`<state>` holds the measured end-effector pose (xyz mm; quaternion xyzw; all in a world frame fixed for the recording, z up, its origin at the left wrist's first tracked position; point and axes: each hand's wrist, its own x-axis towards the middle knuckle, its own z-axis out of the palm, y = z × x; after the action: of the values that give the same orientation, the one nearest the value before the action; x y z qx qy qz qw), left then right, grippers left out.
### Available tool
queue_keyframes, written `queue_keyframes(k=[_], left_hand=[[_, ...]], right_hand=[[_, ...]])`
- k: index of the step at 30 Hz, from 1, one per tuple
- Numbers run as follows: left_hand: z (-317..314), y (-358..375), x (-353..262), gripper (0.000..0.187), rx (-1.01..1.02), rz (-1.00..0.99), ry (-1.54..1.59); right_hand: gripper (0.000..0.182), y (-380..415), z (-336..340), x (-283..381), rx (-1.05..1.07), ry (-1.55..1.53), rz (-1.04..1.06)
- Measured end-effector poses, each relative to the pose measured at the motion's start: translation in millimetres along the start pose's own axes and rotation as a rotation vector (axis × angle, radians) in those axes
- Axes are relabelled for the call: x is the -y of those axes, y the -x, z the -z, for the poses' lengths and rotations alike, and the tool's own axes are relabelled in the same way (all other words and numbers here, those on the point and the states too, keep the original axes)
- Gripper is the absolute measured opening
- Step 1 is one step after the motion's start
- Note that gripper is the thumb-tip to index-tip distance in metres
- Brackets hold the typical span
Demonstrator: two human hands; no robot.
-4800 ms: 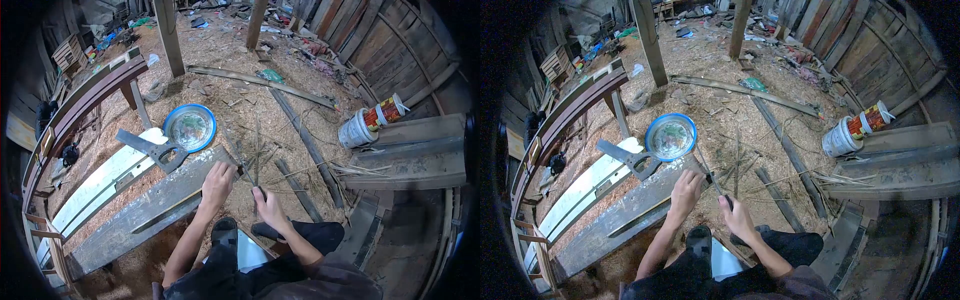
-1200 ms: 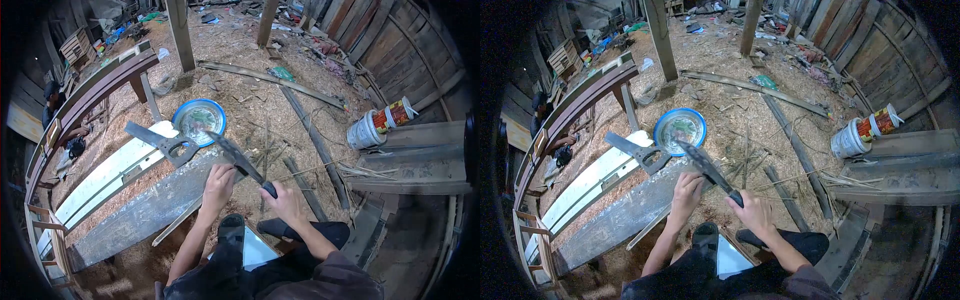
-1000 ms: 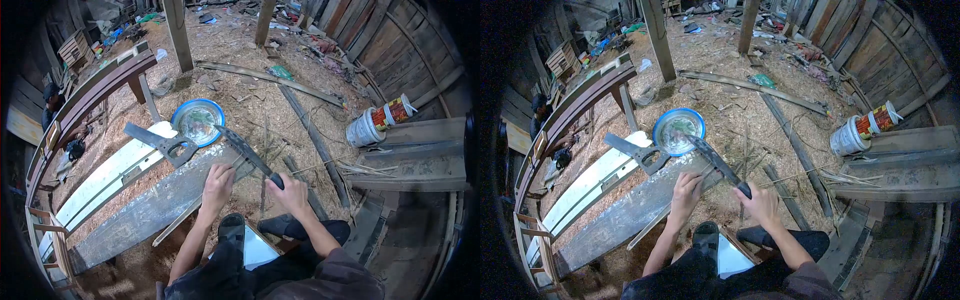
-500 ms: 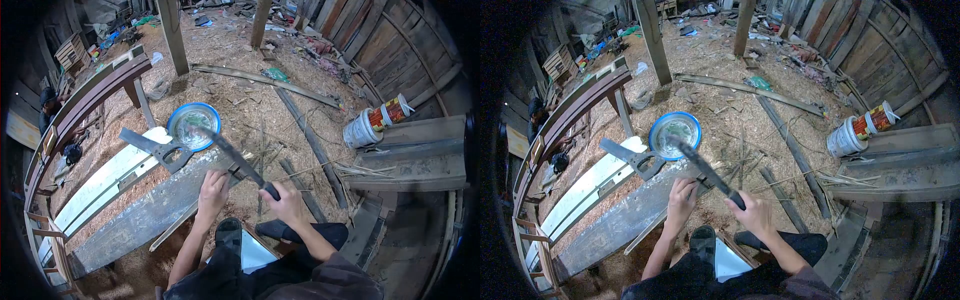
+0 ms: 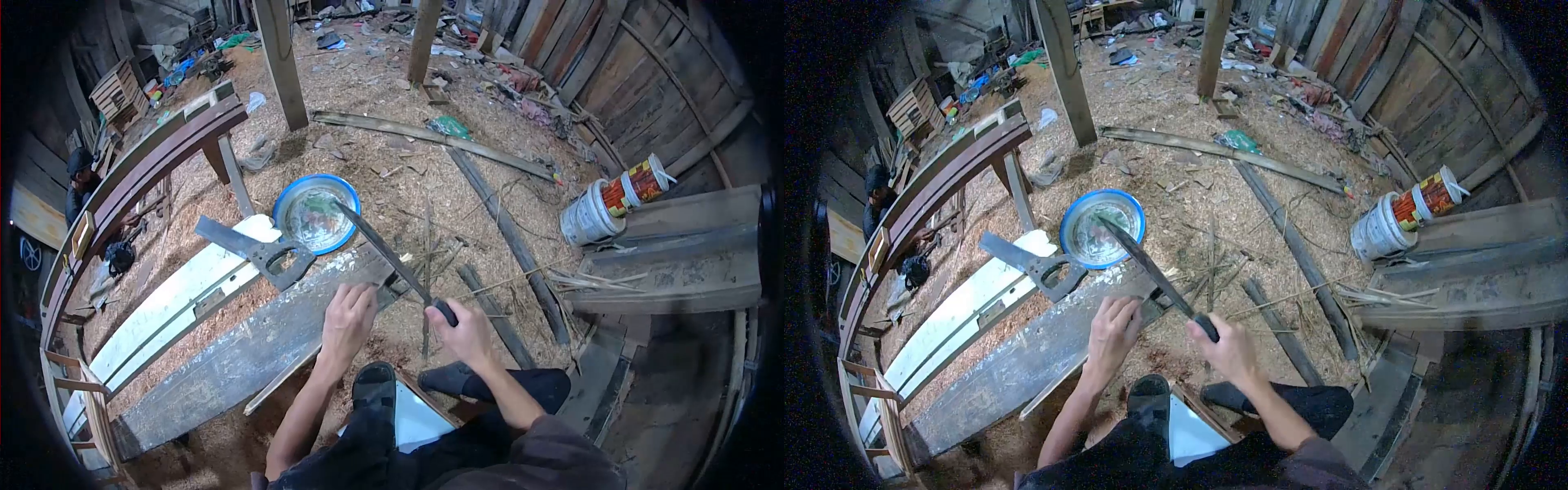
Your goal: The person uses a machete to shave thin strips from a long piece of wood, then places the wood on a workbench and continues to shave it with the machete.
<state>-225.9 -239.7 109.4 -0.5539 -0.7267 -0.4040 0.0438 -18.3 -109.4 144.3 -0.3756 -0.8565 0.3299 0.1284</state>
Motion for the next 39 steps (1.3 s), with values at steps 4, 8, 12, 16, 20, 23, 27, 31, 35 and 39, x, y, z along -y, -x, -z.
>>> queue_keyframes(k=[4,8,12,16,20,23,27,31,35,39], left_hand=[[5.8,-3.2,4.8,0.022,0.036,-0.027,-0.024],[6.5,-1.8,10.2,0.026,0.122,-0.029,-0.076],[8.2,-0.6,13.9,0.027,0.128,-0.025,-0.026],[4.3,-1.2,15.7,0.023,0.086,-0.058,-0.009],[8.0,6.6,1.1,0.021,0.065,0.025,0.056],[15.1,7.4,-7.8,0.016,0.010,0.065,0.088],[13.0,11.2,-3.8,0.016,0.011,0.046,0.068],[15.5,13.2,-7.5,0.016,0.017,0.071,0.085],[15.4,15.6,-6.1,0.017,0.012,0.063,0.090],[11.3,14.9,4.3,0.017,-0.015,0.055,0.108]], right_hand=[[0.061,9.3,-7.6,7.5,-0.090,-0.242,0.102],[0.060,3.2,-13.8,-7.7,0.085,-0.346,-0.168],[0.061,10.7,-13.7,-1.8,0.024,-0.397,-0.089],[0.061,5.1,-12.0,-8.1,0.092,-0.395,-0.145],[0.061,14.9,-21.6,-19.8,0.085,-0.398,-0.170],[0.062,27.2,-18.7,-4.4,0.038,-0.383,-0.155],[0.061,16.2,-7.4,1.3,0.135,-0.368,-0.169],[0.060,20.7,6.5,15.6,0.083,-0.453,-0.060],[0.059,16.1,-11.6,-2.3,0.171,-0.413,-0.248],[0.056,21.2,-21.1,-21.1,0.065,-0.273,-0.137]])
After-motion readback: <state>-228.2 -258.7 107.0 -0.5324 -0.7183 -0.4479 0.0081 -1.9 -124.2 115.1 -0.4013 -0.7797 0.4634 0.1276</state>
